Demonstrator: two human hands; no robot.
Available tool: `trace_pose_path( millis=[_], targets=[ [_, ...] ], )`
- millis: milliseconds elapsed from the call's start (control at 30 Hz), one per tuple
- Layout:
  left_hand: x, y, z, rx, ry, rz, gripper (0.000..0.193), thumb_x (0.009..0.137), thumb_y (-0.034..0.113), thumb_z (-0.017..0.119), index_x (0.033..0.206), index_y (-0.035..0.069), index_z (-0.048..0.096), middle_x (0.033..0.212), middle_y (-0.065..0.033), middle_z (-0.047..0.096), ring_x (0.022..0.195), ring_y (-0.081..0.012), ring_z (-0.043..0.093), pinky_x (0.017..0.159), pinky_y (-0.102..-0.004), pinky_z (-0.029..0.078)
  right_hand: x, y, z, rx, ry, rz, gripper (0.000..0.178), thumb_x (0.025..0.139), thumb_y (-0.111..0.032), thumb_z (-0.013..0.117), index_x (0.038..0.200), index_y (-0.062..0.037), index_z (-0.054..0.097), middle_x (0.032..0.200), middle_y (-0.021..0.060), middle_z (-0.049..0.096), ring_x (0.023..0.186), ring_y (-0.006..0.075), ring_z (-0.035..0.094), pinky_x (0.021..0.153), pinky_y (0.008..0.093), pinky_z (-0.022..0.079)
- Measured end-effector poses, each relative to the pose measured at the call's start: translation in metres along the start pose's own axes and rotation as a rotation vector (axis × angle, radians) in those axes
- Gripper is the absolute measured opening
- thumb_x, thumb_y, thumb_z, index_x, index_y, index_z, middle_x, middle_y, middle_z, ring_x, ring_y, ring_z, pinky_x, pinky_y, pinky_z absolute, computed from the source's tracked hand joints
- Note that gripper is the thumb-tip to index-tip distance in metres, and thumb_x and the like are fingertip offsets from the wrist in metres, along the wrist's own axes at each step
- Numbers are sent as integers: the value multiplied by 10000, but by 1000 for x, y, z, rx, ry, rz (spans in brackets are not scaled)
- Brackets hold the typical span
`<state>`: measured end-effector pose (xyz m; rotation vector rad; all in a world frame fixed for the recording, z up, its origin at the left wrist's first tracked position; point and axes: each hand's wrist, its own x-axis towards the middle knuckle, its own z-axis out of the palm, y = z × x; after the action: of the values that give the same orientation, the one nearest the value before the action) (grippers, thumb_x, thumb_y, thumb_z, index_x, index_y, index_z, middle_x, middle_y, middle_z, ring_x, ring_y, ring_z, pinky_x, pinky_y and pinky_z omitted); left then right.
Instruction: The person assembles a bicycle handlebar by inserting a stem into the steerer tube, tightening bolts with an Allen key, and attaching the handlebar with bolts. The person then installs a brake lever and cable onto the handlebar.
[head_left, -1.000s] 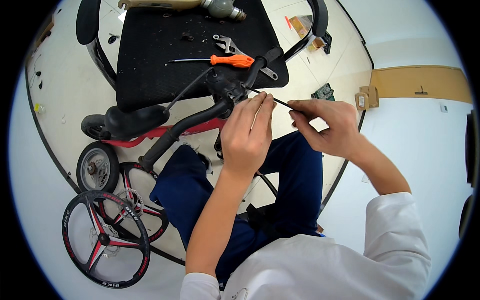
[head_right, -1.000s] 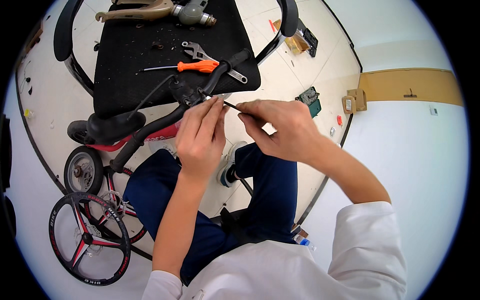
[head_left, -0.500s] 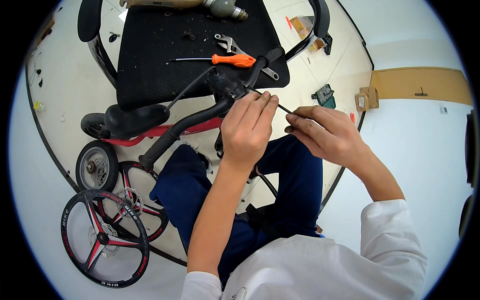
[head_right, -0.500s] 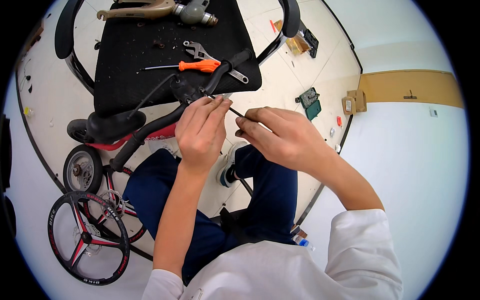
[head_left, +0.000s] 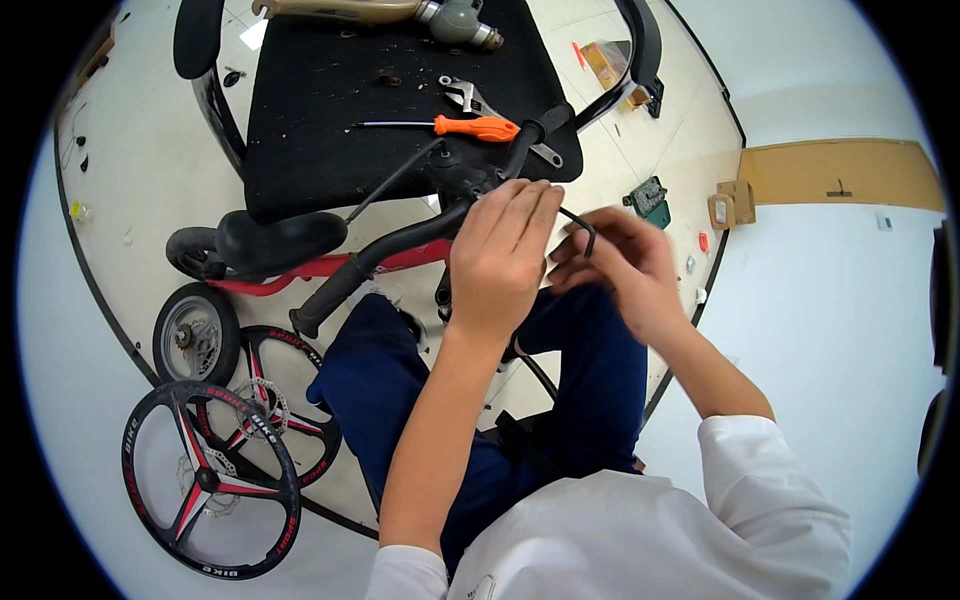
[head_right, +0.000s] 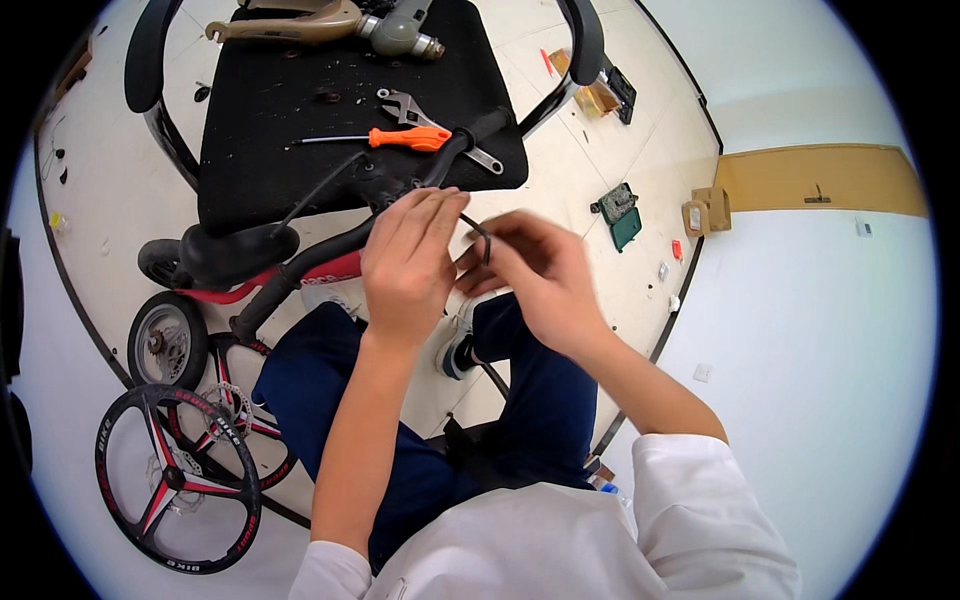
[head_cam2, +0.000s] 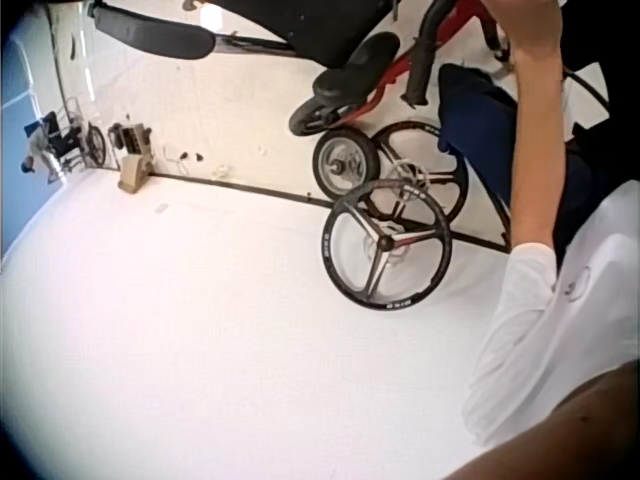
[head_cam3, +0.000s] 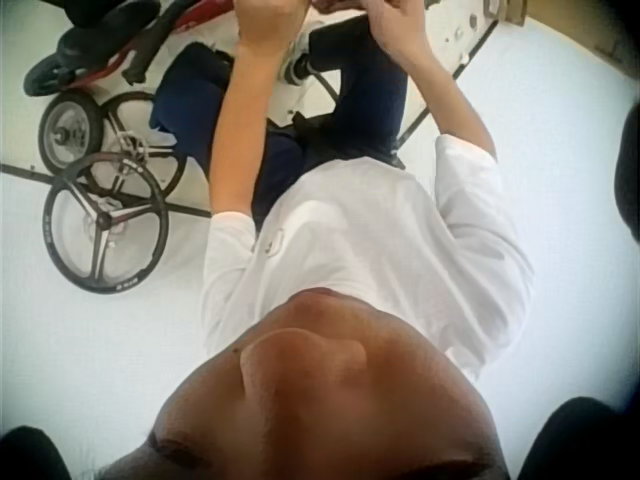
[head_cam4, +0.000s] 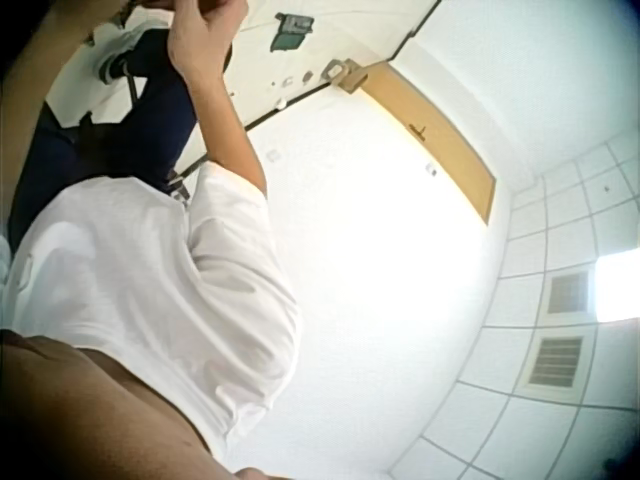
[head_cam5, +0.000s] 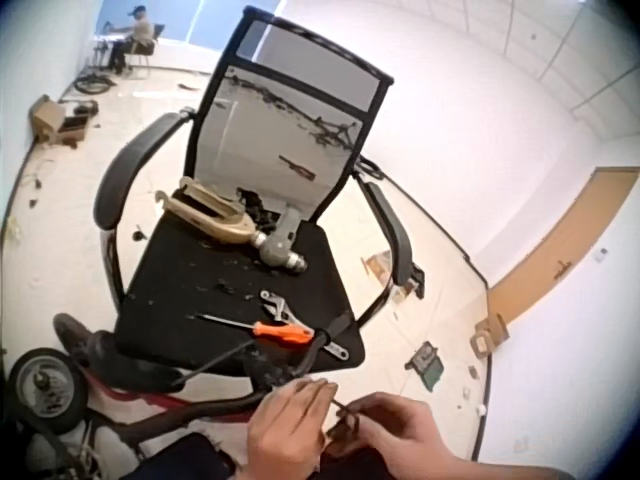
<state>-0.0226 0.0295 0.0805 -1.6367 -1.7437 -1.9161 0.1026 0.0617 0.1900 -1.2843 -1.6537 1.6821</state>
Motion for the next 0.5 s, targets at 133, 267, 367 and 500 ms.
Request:
trace_pose_path(
  millis=[133, 267, 367, 500],
  targets=[
    [-4, 2, 1, 16, -63, -13, 397, 664, -89, 634, 1044, -3, 711, 1032, -94, 696, 1031, -275, 652, 862, -394, 522, 4, -25, -16, -1091, -181, -807, 325, 773, 60, 708, 1093, 12, 674, 1073, 148, 695, 903, 261, 710, 757, 319, 586],
    [-4, 1, 1, 24, -98, 0, 368, 684, -66, 649, 1040, 0, 717, 1039, -88, 698, 1043, -264, 648, 870, -391, 516, 9, -37, -23, -1261, -381, -878, 218, 741, 47, 740, 955, 8, 718, 1042, 138, 710, 874, 263, 712, 725, 335, 595],
    [-3, 2, 0, 17, -52, -13, 340, 698, -70, 671, 1028, -2, 723, 1032, -91, 705, 1009, -268, 665, 855, -387, 531, 15, -32, -32, -1245, -372, -922, 218, 801, 37, 720, 1017, 19, 703, 991, 130, 733, 824, 233, 739, 704, 304, 603],
    [-11, 1, 2, 51, 53, -21, 290, 750, -5, 697, 1037, -20, 730, 1036, -109, 710, 975, -258, 677, 844, -356, 562, 6, -28, -7, -519, 9, -209, 178, 937, -14, 632, 1099, 56, 657, 980, 163, 740, 821, 224, 758, 745, 296, 624]
  ],
)
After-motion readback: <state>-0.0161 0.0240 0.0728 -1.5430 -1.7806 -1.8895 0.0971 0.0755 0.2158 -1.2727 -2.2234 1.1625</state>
